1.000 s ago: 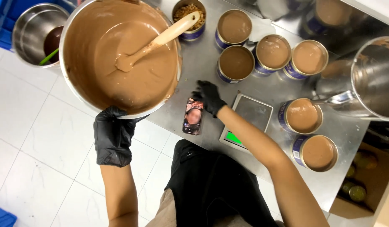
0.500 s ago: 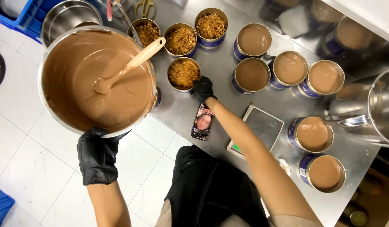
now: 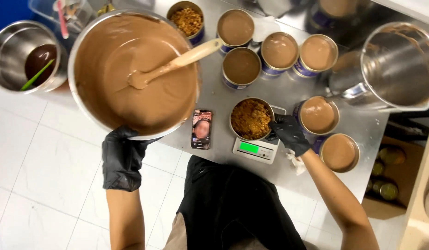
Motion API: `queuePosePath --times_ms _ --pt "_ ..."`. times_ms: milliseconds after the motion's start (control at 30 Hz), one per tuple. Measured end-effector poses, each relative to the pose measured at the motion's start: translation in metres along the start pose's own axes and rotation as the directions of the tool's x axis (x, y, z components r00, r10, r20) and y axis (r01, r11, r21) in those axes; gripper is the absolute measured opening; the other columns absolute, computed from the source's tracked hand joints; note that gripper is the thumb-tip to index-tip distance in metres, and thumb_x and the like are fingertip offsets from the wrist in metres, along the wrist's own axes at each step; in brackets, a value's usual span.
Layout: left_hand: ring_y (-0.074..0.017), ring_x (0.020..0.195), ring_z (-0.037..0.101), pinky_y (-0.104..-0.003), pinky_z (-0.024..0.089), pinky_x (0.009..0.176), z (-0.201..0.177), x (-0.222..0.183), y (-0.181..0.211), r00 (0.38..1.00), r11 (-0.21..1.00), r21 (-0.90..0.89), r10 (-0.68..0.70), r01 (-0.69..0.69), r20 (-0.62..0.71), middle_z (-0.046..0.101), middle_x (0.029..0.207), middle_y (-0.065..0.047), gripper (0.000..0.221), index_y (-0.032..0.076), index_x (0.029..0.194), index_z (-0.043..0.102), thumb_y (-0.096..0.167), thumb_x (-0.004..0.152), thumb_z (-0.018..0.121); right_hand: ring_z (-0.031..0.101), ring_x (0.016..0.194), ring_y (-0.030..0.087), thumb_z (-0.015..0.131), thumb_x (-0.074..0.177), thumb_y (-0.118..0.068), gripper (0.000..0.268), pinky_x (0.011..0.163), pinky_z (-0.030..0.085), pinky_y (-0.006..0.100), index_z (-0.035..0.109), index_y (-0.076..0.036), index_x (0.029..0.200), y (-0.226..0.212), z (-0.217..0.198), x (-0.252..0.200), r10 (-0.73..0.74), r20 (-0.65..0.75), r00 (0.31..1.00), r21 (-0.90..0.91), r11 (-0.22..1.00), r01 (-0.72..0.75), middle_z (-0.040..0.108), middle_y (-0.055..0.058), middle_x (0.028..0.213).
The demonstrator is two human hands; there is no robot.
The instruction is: Pouring melted chocolate from a stainless steel bowl into several prepared tins, using a spatula to guide the flow and scraping the bowl while weighing each tin on a digital scale.
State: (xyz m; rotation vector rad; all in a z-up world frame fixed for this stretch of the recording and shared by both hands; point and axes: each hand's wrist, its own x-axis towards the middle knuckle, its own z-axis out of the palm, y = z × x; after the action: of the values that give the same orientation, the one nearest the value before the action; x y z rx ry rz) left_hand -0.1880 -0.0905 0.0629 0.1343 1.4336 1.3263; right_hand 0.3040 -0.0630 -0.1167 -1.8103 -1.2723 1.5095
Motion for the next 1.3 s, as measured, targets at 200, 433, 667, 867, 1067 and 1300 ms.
queuePosePath --times_ms 200,433,667,867,1067,1300 --pt "-0.0194 0.049 0.053 -0.028 0.042 0.045 0.051 0.027 -0.042 0.958 0.982 0.041 -0.188 0.183 0.217 0.059 0.069 -0.007 0.006 0.008 0.082 0.058 0.01 0.077 0.061 0.069 0.064 0.011 0.061 0.095 -0.007 0.031 0.057 0.059 0.029 0.067 0.004 0.123 -0.006 -0.012 -0.051 -0.107 -0.14 0.984 0.074 0.99 0.118 0.074 0.01 0.083" --pt "-0.0202 0.039 0.042 -0.03 0.029 0.035 0.125 -0.004 -0.05 0.925 0.857 0.445 -0.353 0.259 0.142 0.056 0.063 -0.014 0.012 0.008 0.079 0.06 0.02 0.078 0.062 0.069 0.062 0.02 0.067 0.103 -0.014 0.03 0.056 0.057 0.032 0.072 0.014 0.112 0.038 -0.035 -0.083 0.216 -0.2 0.956 0.257 0.953 -0.161 0.073 0.016 0.081" --pt "-0.0225 0.046 0.055 -0.033 0.044 0.043 0.151 0.004 -0.078 0.903 0.928 0.284 -0.322 0.241 0.284 0.062 0.068 -0.011 0.011 0.0 0.084 0.063 0.006 0.075 0.063 0.072 0.086 0.022 0.068 0.094 -0.013 0.032 0.071 0.057 0.034 0.072 -0.003 0.124 0.102 0.006 -0.139 -0.103 -0.408 0.907 -0.014 0.994 0.106 0.076 0.013 0.103" --pt "-0.0217 0.053 0.055 -0.032 0.045 0.048 0.17 -0.009 -0.078 0.904 0.912 0.337 -0.332 0.234 0.271 0.059 0.07 -0.011 0.01 0.001 0.084 0.062 0.005 0.075 0.063 0.071 0.105 0.022 0.072 0.098 -0.017 0.036 0.089 0.056 0.034 0.069 -0.009 0.133 0.125 0.034 -0.147 -0.164 -0.53 0.832 -0.178 0.981 0.081 0.075 0.012 0.117" --pt "-0.0192 0.062 0.061 -0.03 0.053 0.056 0.168 -0.002 -0.089 0.894 0.938 0.285 -0.291 0.197 0.34 0.061 0.076 -0.008 0.005 0.001 0.081 0.063 0.0 0.077 0.062 0.066 0.091 0.017 0.074 0.092 -0.018 0.058 0.084 0.055 0.031 0.057 -0.01 0.147 0.106 0.056 -0.123 0.082 -0.373 0.924 0.144 0.989 -0.03 0.074 0.008 0.105" --pt "-0.0195 0.06 0.06 -0.03 0.051 0.055 0.166 0.001 -0.093 0.912 0.908 0.407 -0.245 0.098 0.329 0.062 0.072 -0.009 0.003 0.0 0.081 0.063 0.002 0.078 0.063 0.058 0.127 0.014 0.076 0.091 -0.013 0.075 0.104 0.048 0.03 0.038 -0.001 0.154 0.129 0.079 -0.094 -0.056 -0.392 0.918 0.216 0.964 0.151 0.061 0.01 0.142"
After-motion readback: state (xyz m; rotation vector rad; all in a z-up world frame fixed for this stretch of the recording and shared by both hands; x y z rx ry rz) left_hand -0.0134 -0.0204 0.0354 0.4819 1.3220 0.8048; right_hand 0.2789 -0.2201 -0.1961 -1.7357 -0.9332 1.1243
